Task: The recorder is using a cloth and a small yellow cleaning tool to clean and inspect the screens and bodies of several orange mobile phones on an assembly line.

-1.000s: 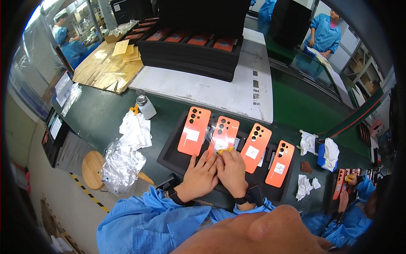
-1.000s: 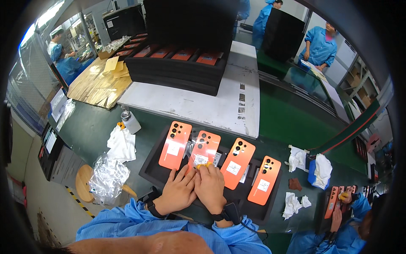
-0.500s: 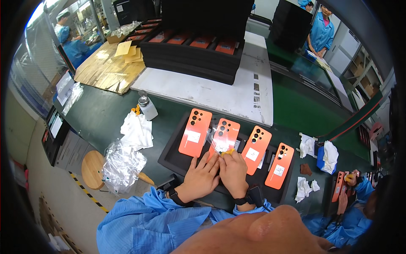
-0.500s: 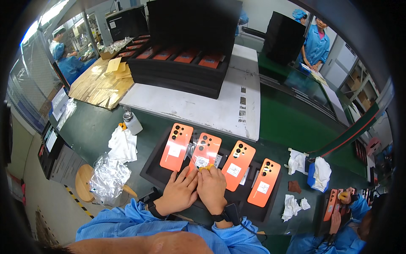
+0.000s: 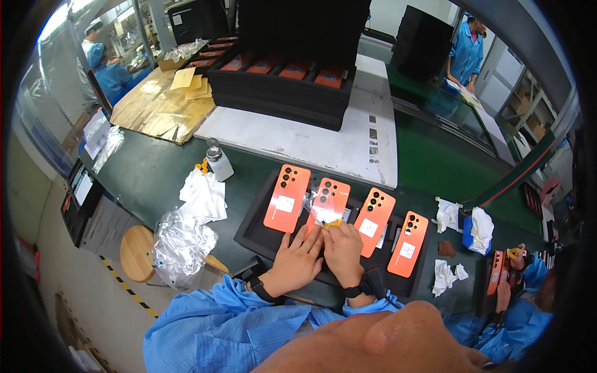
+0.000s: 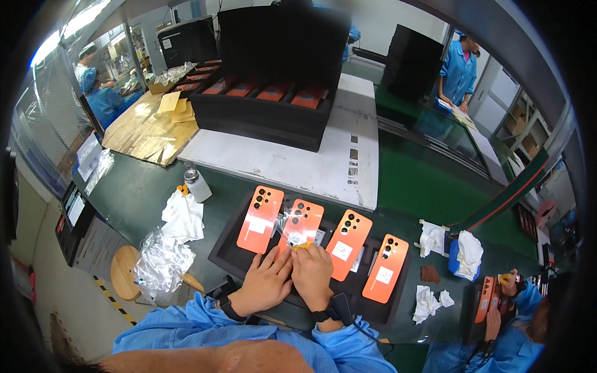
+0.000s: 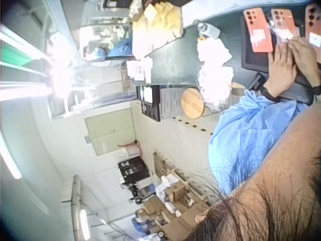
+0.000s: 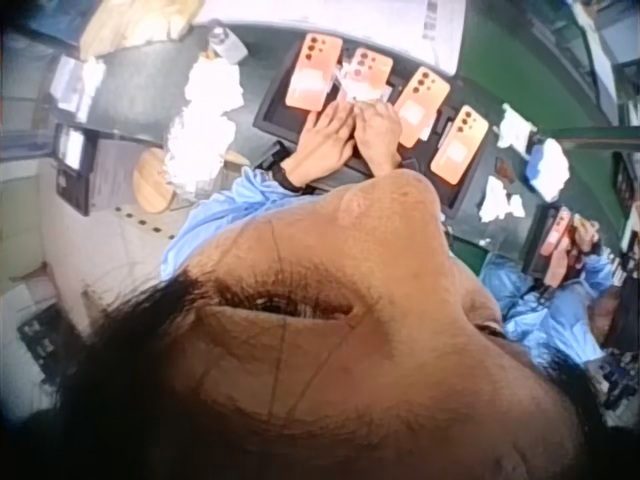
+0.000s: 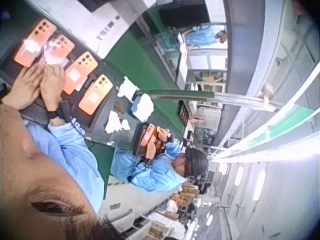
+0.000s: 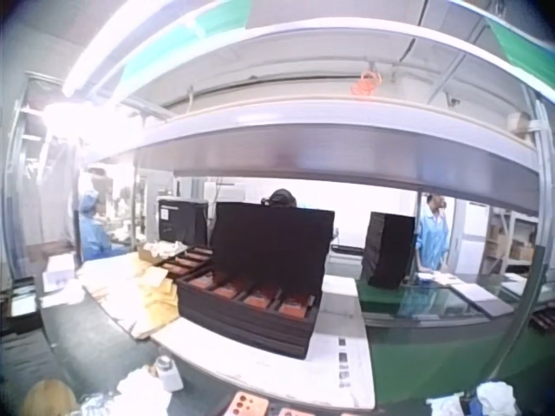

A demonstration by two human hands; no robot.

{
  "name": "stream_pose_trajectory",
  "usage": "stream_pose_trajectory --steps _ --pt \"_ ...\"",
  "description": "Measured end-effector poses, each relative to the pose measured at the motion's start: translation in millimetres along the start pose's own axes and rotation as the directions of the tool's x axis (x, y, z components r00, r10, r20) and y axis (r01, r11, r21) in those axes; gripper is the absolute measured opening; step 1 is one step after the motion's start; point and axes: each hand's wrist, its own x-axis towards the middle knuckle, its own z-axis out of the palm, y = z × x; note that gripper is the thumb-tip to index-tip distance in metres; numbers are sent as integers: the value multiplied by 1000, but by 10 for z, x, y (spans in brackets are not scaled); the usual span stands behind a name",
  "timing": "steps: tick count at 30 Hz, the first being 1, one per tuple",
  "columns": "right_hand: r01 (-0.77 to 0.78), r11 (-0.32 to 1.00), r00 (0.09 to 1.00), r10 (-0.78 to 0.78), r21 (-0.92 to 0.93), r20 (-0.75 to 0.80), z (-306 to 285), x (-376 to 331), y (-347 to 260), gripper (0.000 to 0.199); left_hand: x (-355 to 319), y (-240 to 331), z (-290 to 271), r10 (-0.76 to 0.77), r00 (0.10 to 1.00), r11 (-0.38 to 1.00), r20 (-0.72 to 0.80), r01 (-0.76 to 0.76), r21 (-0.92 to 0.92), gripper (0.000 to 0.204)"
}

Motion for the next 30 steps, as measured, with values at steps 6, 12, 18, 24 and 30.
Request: stream_pose_trajectory --steps 6,12,18,24,30 --pt "-13 1000 1000 13 -12 13 3 -19 5 15 -10 2 -21 1 1000 1000 16 -2 5 57" --pt "28 998 996 -23 52 -90 -16 19 -10 12 -6 12 -38 -2 999 1000 44 0 27 59" --pt "32 999 995 -28 43 -97 -12 9 -1 11 -5 16 -39 3 999 999 46 -5 36 59" --pt "47 998 993 -43 37 -109 -9 16 11 11 8 11 -12 9 999 999 42 -11 40 56" --pt "57 998 991 -54 25 -121 -3 -9 6 11 -11 13 -7 18 1000 999 12 -19 27 54"
